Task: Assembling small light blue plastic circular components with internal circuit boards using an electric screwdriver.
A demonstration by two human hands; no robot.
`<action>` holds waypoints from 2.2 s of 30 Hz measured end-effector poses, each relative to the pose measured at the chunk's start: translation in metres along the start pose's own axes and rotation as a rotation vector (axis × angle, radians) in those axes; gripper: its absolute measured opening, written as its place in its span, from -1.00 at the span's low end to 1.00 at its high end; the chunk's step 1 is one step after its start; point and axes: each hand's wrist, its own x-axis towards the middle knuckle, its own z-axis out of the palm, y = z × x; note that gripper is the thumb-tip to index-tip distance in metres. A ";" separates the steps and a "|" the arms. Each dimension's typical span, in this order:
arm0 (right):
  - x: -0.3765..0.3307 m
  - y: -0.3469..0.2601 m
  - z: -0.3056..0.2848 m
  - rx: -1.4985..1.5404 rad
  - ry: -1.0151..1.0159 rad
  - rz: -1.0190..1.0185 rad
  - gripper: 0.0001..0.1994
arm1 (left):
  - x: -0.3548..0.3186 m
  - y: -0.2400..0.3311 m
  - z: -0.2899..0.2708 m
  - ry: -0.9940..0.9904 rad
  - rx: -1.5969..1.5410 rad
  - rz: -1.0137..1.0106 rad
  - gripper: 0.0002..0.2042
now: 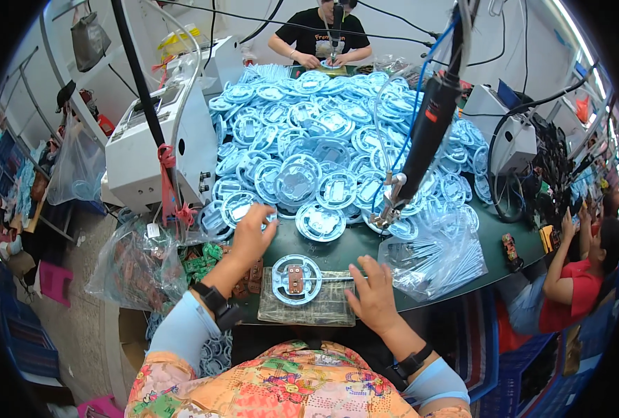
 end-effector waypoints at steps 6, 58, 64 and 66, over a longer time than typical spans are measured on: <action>-0.030 0.015 0.028 -0.118 -0.136 0.100 -0.47 | 0.075 -0.032 0.025 0.196 0.239 -0.032 -0.69; 0.069 -0.062 0.042 0.180 -0.543 -0.022 0.16 | -0.115 0.048 -0.034 -0.448 -0.936 -0.840 -0.63; 0.065 -0.062 0.051 0.129 -0.577 -0.048 0.18 | -0.114 0.045 -0.036 -0.478 -0.989 -0.842 -0.62; 0.066 -0.063 0.051 0.109 -0.584 -0.060 0.18 | -0.115 0.045 -0.035 -0.475 -1.003 -0.846 -0.61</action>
